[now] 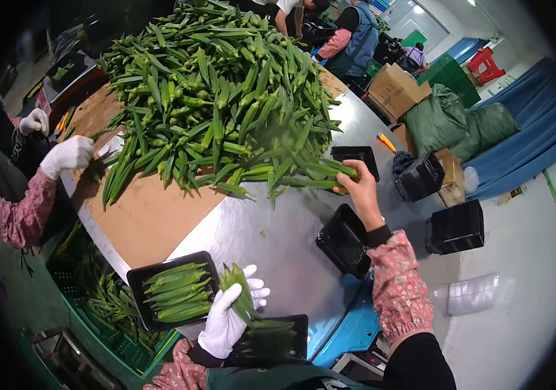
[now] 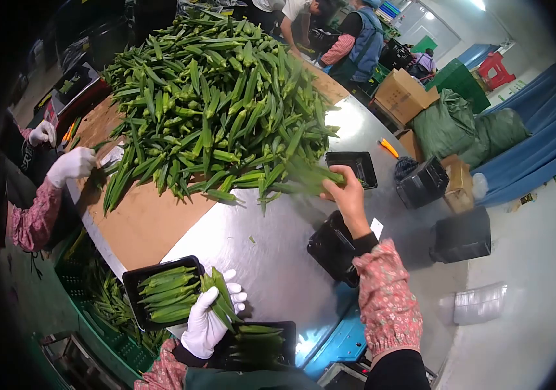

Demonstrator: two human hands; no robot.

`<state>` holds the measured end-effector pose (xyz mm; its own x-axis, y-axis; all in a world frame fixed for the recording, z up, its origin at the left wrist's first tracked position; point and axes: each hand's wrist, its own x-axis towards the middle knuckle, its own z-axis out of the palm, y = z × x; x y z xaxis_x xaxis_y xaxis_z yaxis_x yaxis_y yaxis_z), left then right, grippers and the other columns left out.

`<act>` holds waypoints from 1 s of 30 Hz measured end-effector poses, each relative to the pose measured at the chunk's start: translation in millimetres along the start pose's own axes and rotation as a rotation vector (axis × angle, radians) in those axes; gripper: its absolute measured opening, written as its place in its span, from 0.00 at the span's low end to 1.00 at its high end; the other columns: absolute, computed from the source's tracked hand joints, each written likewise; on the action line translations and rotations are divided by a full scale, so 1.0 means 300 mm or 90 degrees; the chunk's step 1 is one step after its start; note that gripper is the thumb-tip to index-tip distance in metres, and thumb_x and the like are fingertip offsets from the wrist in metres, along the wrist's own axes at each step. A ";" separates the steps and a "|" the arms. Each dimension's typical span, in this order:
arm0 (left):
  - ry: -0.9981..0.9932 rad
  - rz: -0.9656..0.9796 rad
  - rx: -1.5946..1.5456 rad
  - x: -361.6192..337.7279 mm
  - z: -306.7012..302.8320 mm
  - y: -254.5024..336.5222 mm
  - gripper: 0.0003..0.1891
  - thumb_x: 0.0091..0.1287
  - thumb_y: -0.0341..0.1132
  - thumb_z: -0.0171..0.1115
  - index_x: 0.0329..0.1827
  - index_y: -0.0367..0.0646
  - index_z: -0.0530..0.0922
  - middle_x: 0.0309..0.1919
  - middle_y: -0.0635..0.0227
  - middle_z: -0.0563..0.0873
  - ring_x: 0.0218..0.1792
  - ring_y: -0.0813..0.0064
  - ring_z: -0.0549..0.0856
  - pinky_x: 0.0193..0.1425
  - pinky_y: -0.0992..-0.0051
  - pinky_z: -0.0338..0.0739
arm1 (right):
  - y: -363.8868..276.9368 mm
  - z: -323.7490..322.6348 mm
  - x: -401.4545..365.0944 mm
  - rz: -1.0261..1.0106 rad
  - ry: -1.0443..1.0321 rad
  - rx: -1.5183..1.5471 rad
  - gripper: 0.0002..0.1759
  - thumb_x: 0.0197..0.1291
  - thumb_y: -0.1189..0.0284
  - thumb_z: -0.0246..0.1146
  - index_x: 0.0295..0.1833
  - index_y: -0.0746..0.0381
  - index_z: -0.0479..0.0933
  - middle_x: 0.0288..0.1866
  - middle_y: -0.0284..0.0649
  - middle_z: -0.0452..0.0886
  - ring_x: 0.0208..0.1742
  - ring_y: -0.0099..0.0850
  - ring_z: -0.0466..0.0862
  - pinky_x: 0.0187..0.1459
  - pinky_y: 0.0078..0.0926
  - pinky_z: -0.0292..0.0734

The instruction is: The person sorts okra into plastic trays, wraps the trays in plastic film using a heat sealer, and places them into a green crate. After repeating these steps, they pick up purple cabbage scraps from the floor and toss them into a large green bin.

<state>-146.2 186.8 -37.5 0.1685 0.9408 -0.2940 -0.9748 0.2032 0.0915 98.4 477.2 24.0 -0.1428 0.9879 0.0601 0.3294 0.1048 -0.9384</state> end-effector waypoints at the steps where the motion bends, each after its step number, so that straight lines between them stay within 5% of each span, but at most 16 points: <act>1: -0.001 -0.004 -0.013 -0.008 0.000 0.002 0.26 0.73 0.34 0.54 0.71 0.32 0.62 0.50 0.54 0.82 0.53 0.59 0.84 0.55 0.64 0.80 | -0.049 -0.002 -0.053 0.035 -0.021 0.072 0.18 0.62 0.79 0.63 0.57 0.65 0.72 0.45 0.41 0.81 0.41 0.27 0.85 0.40 0.25 0.86; 5: -0.011 -0.024 -0.055 -0.040 -0.014 0.001 0.26 0.74 0.36 0.53 0.71 0.34 0.62 0.53 0.54 0.82 0.53 0.60 0.83 0.56 0.65 0.80 | -0.162 0.017 -0.244 0.142 -0.124 0.243 0.20 0.63 0.79 0.64 0.59 0.65 0.70 0.46 0.41 0.81 0.43 0.29 0.85 0.39 0.27 0.86; 14: 0.033 0.052 -0.069 -0.104 -0.053 0.086 0.22 0.75 0.39 0.53 0.67 0.35 0.69 0.50 0.57 0.83 0.49 0.66 0.85 0.52 0.69 0.83 | -0.281 0.068 -0.480 0.228 -0.435 0.227 0.20 0.59 0.78 0.67 0.56 0.66 0.72 0.44 0.45 0.83 0.43 0.35 0.87 0.35 0.25 0.84; 18: -0.035 -0.066 0.222 -0.143 -0.002 0.081 0.25 0.73 0.40 0.57 0.67 0.34 0.69 0.51 0.54 0.82 0.50 0.65 0.85 0.53 0.69 0.82 | -0.279 0.103 -0.531 0.274 -0.625 0.133 0.20 0.59 0.75 0.68 0.56 0.67 0.73 0.40 0.45 0.84 0.37 0.29 0.86 0.34 0.23 0.82; 21: -0.102 -0.256 0.196 -0.174 0.016 0.008 0.29 0.75 0.48 0.51 0.69 0.34 0.66 0.55 0.50 0.81 0.50 0.61 0.85 0.52 0.66 0.82 | -0.277 0.157 -0.571 0.326 -0.754 0.075 0.22 0.60 0.74 0.68 0.58 0.68 0.72 0.38 0.43 0.84 0.33 0.26 0.85 0.37 0.24 0.82; 24: -0.156 -0.394 0.125 -0.199 -0.050 -0.051 0.34 0.76 0.59 0.39 0.72 0.39 0.64 0.59 0.47 0.78 0.54 0.54 0.83 0.56 0.61 0.80 | -0.239 0.195 -0.596 0.316 -0.799 0.062 0.21 0.62 0.73 0.67 0.59 0.67 0.72 0.38 0.42 0.83 0.34 0.26 0.84 0.37 0.23 0.81; 30: -0.168 -0.336 0.011 -0.218 -0.084 -0.055 0.34 0.76 0.57 0.41 0.75 0.39 0.59 0.65 0.46 0.73 0.60 0.53 0.79 0.62 0.56 0.75 | -0.221 0.221 -0.623 0.338 -0.698 0.140 0.19 0.65 0.72 0.64 0.59 0.66 0.72 0.40 0.42 0.82 0.38 0.27 0.84 0.31 0.21 0.80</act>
<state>-144.7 115.2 -43.8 0.6631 0.7464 -0.0570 -0.7470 0.6647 0.0130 41.5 278.0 52.3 -0.7803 0.2735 -0.5625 0.4365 -0.4058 -0.8030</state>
